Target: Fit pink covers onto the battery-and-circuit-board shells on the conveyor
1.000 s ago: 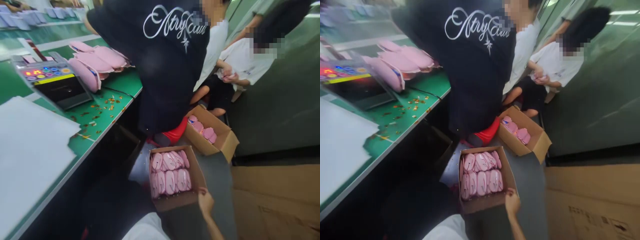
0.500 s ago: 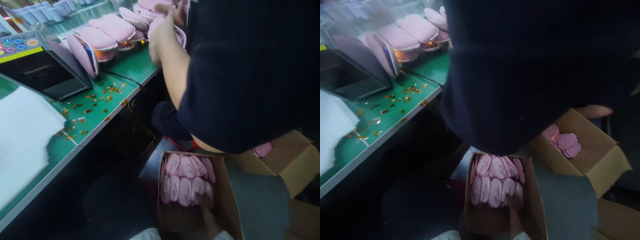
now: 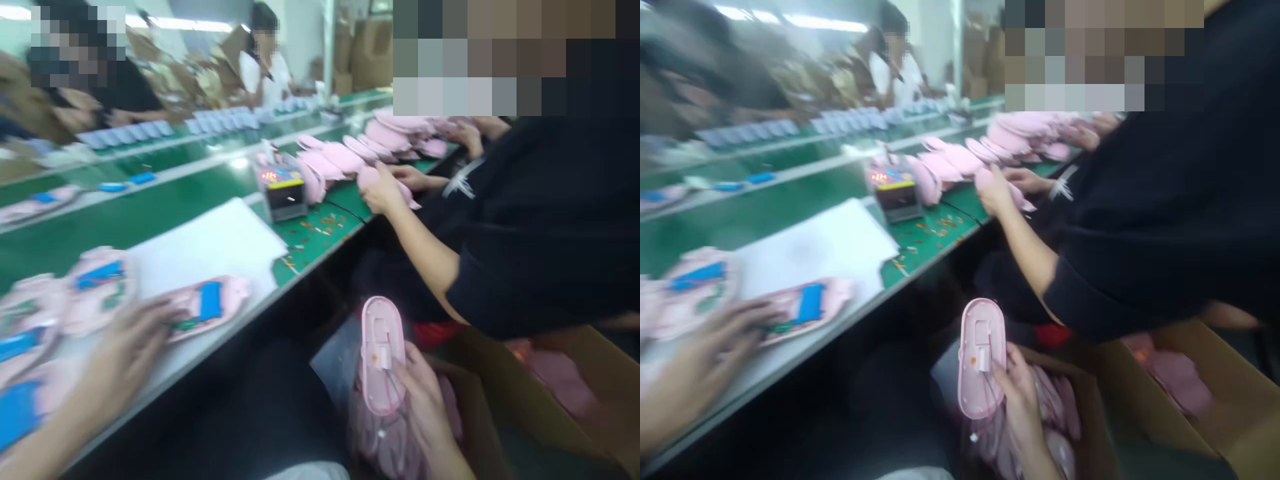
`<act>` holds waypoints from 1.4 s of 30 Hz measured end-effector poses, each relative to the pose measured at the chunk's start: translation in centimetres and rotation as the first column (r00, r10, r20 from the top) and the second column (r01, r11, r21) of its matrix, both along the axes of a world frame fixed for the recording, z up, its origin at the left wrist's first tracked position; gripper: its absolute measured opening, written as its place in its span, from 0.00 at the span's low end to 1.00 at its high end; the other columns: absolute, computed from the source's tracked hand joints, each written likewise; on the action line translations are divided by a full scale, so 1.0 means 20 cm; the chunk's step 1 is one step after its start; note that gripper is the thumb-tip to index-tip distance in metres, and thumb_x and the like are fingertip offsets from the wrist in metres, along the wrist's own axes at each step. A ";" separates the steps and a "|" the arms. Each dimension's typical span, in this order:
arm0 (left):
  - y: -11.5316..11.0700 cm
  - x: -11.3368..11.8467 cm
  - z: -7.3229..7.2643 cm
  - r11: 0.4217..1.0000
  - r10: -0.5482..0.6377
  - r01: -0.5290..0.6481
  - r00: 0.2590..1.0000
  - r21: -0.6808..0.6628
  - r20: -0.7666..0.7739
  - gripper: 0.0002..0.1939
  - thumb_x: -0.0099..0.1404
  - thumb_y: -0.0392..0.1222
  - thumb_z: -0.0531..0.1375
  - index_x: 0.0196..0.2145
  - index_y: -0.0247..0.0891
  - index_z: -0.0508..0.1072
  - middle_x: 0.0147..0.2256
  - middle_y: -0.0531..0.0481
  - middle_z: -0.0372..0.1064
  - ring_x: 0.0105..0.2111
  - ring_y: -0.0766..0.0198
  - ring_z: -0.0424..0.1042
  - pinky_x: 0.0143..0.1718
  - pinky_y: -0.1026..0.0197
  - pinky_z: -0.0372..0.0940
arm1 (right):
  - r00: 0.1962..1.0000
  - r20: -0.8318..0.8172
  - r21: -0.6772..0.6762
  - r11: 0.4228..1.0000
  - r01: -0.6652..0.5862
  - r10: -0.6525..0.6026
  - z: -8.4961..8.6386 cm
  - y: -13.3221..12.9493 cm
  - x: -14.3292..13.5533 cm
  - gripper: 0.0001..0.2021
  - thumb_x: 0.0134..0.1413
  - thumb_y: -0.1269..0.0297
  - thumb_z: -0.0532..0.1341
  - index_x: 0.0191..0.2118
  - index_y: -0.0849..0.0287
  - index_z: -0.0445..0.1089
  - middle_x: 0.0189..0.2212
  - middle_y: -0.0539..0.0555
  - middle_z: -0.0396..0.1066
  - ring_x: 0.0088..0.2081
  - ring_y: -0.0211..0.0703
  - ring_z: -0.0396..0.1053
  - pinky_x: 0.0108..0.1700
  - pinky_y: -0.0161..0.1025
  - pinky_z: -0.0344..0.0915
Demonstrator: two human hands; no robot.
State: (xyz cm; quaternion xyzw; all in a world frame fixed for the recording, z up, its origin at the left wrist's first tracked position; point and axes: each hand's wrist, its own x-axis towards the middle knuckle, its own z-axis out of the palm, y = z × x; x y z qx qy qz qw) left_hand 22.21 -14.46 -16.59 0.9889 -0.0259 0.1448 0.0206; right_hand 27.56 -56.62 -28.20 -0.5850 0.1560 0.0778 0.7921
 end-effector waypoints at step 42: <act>0.01 -0.03 0.08 0.863 0.346 -0.017 0.749 -0.505 0.565 0.07 0.71 0.35 0.55 0.39 0.37 0.73 0.31 0.51 0.72 0.27 0.69 0.69 0.27 0.68 0.62 | -0.471 0.300 -0.539 0.555 0.634 0.830 1.03 1.45 0.52 0.07 0.64 0.74 0.53 0.40 0.61 0.68 0.25 0.48 0.70 0.26 0.36 0.65 0.32 0.35 0.56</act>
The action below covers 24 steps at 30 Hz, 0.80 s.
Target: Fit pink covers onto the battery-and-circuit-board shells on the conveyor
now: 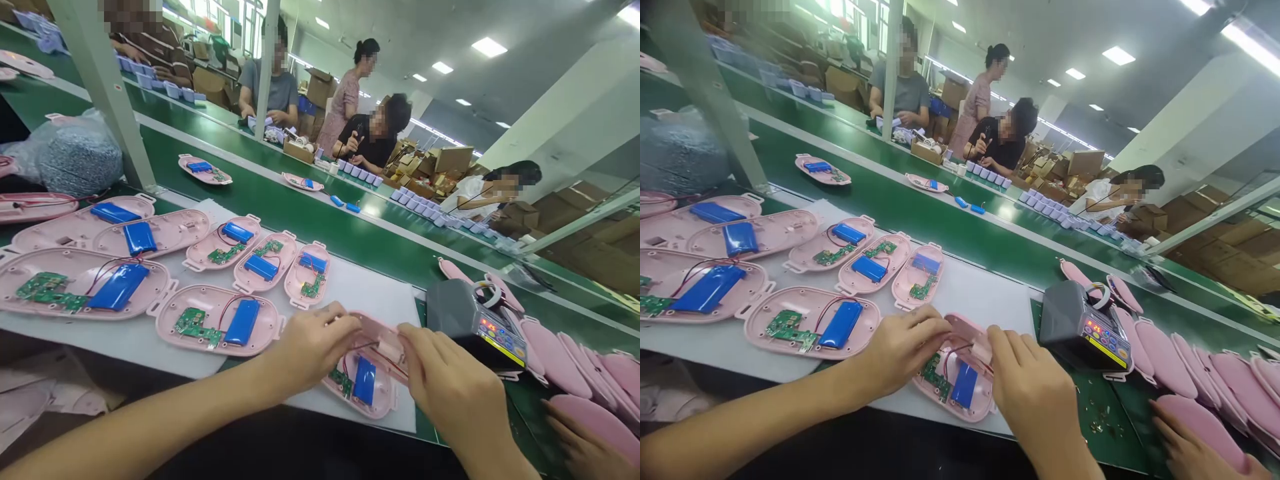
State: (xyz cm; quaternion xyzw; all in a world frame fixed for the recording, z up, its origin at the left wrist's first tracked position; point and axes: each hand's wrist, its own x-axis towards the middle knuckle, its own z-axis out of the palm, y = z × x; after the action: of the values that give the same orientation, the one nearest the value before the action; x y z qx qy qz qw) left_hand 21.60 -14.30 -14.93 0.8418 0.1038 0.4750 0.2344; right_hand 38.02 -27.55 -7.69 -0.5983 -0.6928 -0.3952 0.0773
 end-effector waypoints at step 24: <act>0.10 0.06 -0.07 0.436 -0.318 0.300 0.933 -0.848 0.166 0.14 0.61 0.40 0.64 0.44 0.39 0.69 0.32 0.51 0.74 0.28 0.63 0.76 0.25 0.65 0.68 | 0.661 -0.708 -0.312 0.950 0.024 -0.250 -0.10 0.20 0.02 0.12 0.60 0.53 0.56 0.39 0.55 0.71 0.32 0.51 0.75 0.31 0.41 0.71 0.32 0.36 0.62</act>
State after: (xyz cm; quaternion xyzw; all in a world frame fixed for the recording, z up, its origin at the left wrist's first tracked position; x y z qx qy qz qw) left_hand 22.79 -12.23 -16.36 0.6198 0.1735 0.3002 0.7040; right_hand 38.35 -23.63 -9.75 -0.7622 -0.6021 -0.0230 0.2366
